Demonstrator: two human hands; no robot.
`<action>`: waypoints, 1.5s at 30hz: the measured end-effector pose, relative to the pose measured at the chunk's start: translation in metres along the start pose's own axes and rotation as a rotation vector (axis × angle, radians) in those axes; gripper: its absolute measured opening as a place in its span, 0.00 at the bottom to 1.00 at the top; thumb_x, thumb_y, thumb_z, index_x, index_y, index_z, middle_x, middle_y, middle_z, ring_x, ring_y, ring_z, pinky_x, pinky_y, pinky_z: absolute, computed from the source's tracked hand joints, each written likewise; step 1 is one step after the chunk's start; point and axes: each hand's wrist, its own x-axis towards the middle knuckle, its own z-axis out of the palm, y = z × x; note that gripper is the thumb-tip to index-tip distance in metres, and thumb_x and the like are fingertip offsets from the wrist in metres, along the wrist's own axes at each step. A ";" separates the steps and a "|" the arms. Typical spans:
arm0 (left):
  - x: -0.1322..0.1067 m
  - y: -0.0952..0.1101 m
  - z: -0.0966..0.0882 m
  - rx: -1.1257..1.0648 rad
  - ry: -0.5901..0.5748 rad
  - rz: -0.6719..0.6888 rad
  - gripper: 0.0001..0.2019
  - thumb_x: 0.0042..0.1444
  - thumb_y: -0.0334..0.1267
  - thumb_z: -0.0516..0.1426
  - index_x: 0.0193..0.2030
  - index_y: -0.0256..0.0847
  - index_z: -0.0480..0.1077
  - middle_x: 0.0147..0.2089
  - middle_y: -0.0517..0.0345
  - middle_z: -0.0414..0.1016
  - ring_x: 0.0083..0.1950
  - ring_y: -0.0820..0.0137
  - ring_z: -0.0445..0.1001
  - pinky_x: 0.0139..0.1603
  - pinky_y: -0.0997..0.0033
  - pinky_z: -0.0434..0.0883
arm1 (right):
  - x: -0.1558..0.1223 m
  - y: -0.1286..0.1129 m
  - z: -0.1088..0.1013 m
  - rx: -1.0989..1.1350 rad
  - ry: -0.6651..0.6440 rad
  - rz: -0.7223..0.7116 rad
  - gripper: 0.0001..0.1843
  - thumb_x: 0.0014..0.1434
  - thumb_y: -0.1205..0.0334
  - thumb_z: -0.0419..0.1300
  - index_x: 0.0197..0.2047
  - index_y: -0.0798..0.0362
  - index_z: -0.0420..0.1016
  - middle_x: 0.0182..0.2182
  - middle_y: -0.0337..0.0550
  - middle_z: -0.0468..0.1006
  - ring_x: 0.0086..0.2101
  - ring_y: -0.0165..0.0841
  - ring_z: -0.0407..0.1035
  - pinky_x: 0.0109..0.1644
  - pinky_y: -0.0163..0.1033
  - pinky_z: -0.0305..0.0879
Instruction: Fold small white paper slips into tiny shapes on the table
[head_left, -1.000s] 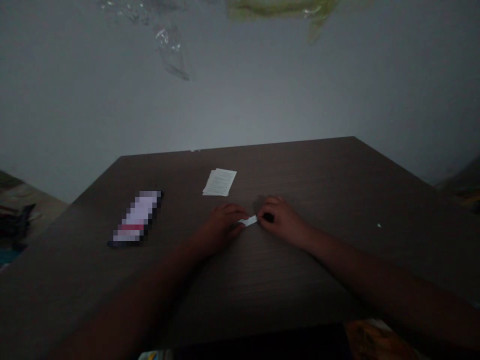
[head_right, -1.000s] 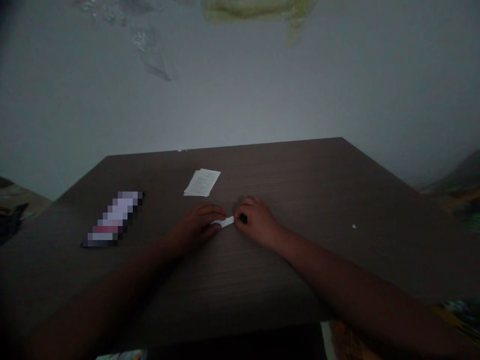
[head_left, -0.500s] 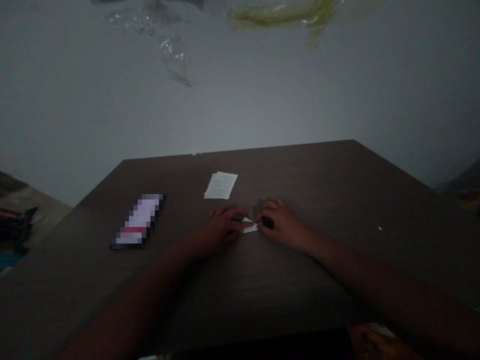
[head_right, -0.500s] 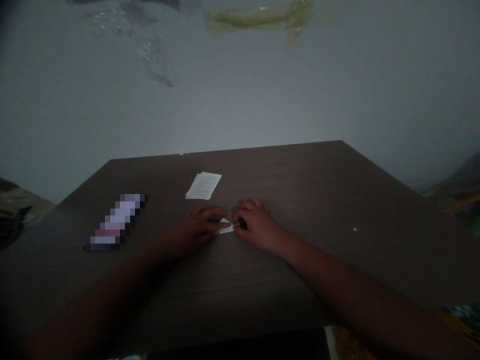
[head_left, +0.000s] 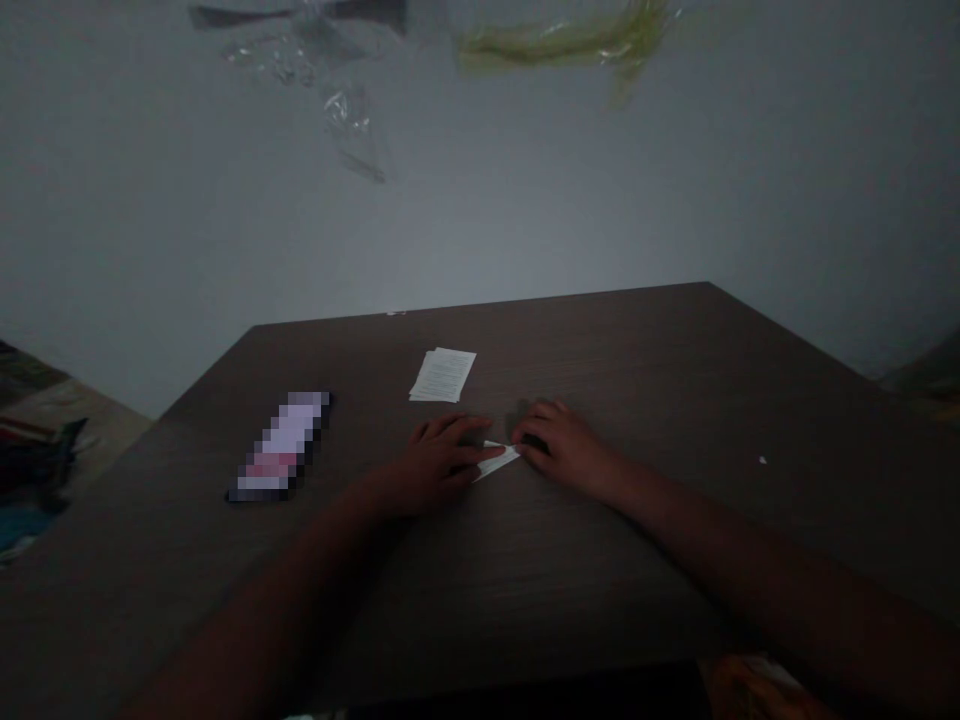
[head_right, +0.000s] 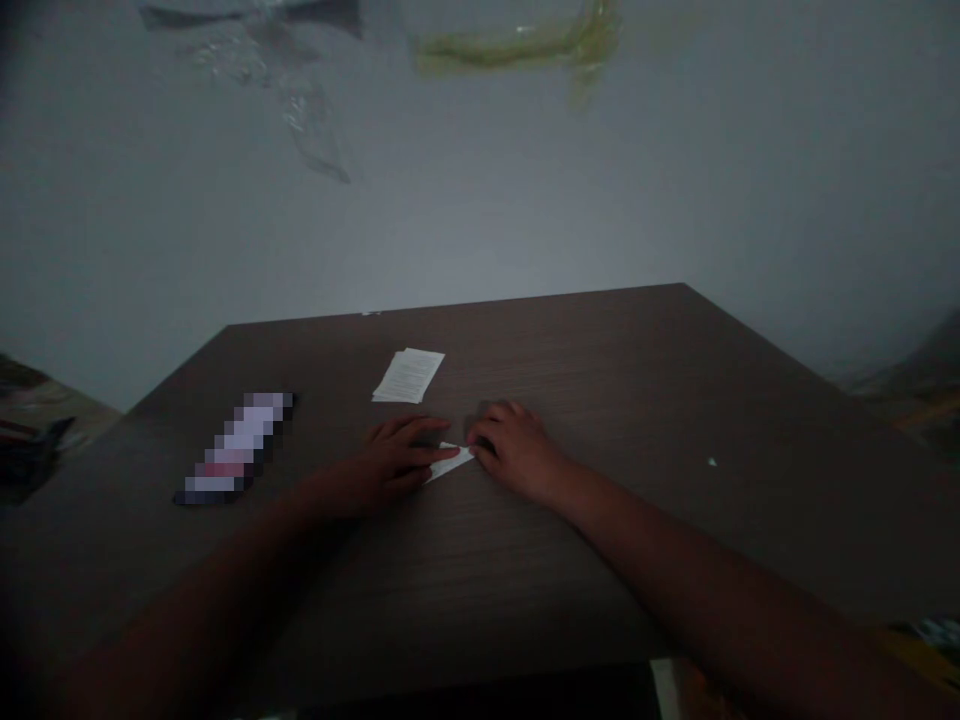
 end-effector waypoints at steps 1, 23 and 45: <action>0.000 0.000 -0.001 0.002 -0.011 -0.002 0.28 0.78 0.36 0.63 0.79 0.62 0.86 0.90 0.48 0.75 0.92 0.35 0.65 0.89 0.18 0.62 | 0.000 0.000 0.000 -0.002 0.002 0.005 0.08 0.82 0.65 0.71 0.58 0.46 0.92 0.56 0.51 0.86 0.61 0.51 0.76 0.69 0.57 0.71; 0.008 -0.005 0.013 -0.028 0.168 -0.031 0.05 0.76 0.34 0.67 0.52 0.47 0.86 0.69 0.46 0.86 0.74 0.47 0.81 0.81 0.37 0.76 | -0.005 -0.004 0.003 0.055 0.015 0.054 0.13 0.75 0.70 0.71 0.58 0.47 0.90 0.59 0.52 0.86 0.63 0.51 0.78 0.71 0.57 0.71; 0.012 -0.003 0.027 -0.063 0.183 -0.059 0.09 0.71 0.35 0.76 0.55 0.47 0.87 0.73 0.47 0.86 0.79 0.45 0.79 0.84 0.30 0.73 | -0.007 -0.010 0.005 0.034 0.020 0.021 0.10 0.76 0.62 0.77 0.59 0.46 0.91 0.65 0.56 0.83 0.66 0.55 0.75 0.72 0.62 0.73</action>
